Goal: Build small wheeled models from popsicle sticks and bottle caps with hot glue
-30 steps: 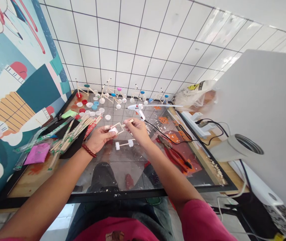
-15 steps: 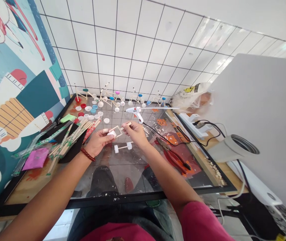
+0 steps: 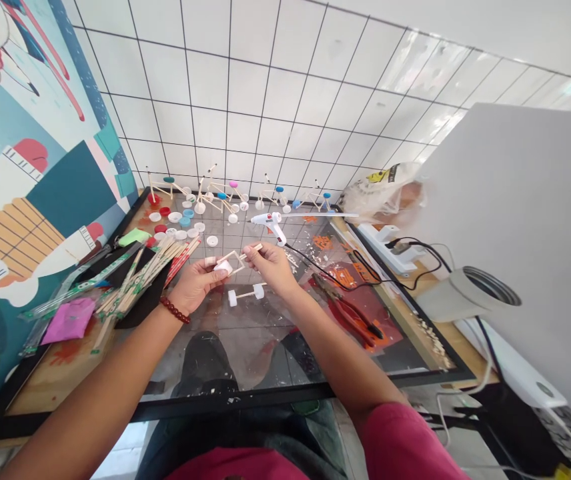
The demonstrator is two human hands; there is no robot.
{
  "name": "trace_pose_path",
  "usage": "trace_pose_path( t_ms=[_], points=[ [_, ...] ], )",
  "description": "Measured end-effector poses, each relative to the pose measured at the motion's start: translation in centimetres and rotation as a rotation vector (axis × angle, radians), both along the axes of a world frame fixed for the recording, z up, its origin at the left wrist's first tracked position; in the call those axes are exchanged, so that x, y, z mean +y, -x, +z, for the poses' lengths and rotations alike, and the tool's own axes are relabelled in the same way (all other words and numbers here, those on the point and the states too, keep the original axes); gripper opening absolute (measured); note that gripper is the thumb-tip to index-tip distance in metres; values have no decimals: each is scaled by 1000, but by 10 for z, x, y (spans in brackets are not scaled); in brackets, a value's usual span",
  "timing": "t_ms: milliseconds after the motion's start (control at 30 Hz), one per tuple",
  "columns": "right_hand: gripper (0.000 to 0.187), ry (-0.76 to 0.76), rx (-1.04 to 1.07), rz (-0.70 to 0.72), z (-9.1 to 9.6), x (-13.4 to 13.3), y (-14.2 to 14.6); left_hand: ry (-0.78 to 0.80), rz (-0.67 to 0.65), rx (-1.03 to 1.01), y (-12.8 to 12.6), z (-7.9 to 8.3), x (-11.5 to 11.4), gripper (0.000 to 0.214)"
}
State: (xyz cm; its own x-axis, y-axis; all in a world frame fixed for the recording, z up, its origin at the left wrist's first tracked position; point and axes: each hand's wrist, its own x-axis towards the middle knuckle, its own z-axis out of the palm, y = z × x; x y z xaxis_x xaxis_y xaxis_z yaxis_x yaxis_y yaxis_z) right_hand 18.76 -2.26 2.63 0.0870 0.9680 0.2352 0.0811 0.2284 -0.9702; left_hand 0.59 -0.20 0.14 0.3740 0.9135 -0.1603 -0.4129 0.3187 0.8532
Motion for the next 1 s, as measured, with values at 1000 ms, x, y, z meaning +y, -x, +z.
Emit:
trace_pose_path(
  t_ms=[1000],
  points=[
    [43,-29,-15,-6,1,-2,4,-28,-6,19,3,-3,2,36]
  ],
)
